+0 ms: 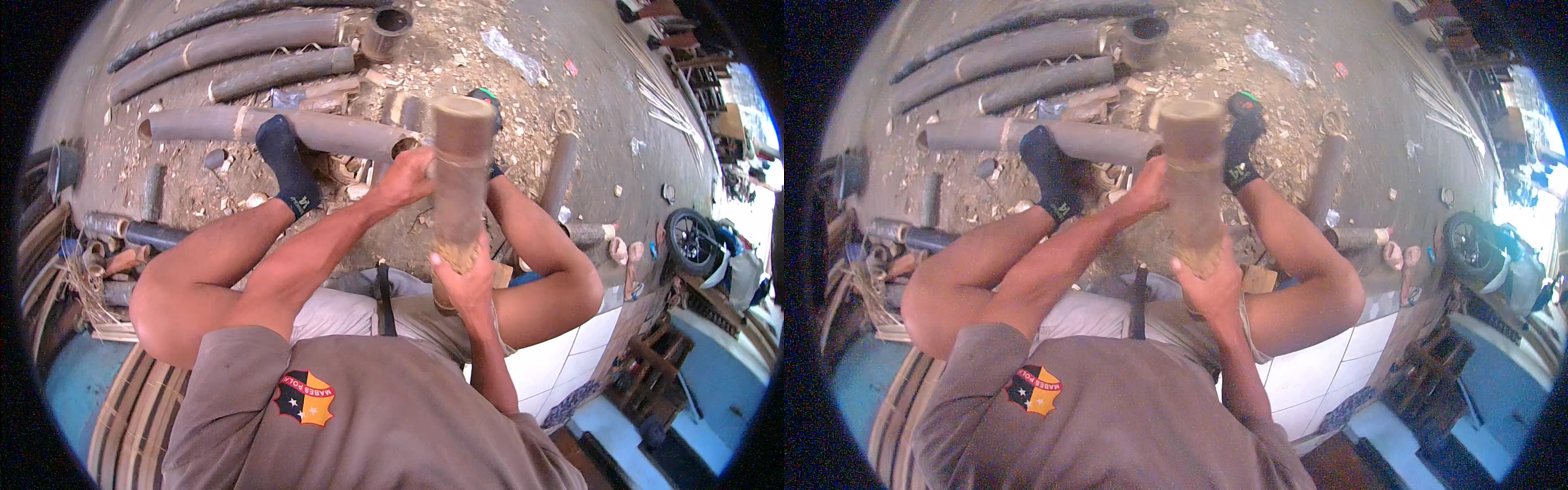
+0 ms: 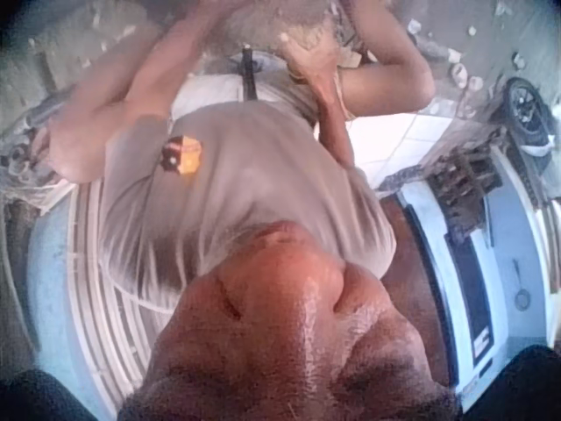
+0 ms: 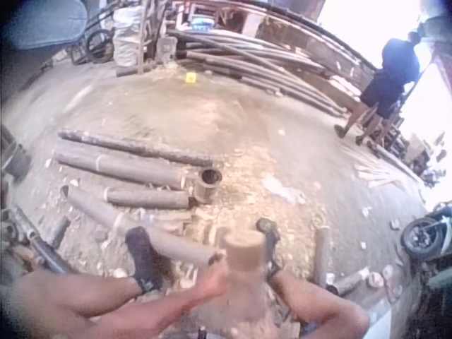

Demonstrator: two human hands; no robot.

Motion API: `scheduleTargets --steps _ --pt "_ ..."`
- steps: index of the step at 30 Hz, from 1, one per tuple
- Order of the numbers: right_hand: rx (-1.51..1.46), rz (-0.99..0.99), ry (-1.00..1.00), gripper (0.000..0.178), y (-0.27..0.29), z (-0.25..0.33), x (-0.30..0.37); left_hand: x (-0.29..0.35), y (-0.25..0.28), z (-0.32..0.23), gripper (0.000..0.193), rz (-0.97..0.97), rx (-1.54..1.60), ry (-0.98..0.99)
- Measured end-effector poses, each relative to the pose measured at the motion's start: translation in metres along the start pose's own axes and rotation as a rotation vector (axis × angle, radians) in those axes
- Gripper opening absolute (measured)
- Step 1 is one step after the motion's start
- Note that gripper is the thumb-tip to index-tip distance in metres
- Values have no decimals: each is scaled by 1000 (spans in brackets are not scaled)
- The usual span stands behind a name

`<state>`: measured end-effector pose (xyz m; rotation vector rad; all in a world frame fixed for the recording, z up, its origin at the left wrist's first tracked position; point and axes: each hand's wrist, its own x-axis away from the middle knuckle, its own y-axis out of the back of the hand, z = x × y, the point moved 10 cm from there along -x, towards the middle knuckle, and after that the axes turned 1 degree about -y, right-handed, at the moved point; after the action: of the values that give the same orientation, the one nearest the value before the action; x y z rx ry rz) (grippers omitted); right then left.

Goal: The person sits on the floor and repeatedly strikes a small bamboo piece with a larger bamboo mallet to shape its end. The person rotates the piece between strikes and occasionally inspects the shaped end.

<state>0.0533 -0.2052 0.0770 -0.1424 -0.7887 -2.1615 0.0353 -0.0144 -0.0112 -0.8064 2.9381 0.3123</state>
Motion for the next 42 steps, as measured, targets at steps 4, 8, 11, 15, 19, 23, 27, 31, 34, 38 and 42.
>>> scheduleTargets --steps 4,8,11,15,19,23,27,31,34,38,42 --pt "-72 -132 46 92 38 -11 19 -5 3 -60 45 -343 -106 -224" --pt "-252 -271 135 83 61 16 22 -2 -1 -41 39 -428 -55 -124" --pt "-278 -342 274 96 75 27 24 7 -2 -18 39 -465 27 -47" --pt "-196 -385 130 116 77 -11 36 8 -4 -6 37 -468 65 -11" --pt "-344 -327 -44 126 74 -19 41 -2 -1 -30 40 -516 41 -11" --pt "-500 -180 11 118 74 -2 33 -3 1 -15 42 -532 89 116" --pt "-889 -59 83 97 66 -86 -1 1 -3 -21 34 -592 36 -14" --pt "83 -179 -38 76 29 -29 -29 5 6 -5 35 -508 55 -41" --pt "-218 -181 140 54 30 6 -13 14 -7 -6 35 -408 41 -31" --pt "-374 -115 109 64 16 -25 -3 16 -6 -14 34 -459 -17 -92" --pt "-133 -61 -51 65 1 -27 -16 12 4 20 33 -323 45 -71"
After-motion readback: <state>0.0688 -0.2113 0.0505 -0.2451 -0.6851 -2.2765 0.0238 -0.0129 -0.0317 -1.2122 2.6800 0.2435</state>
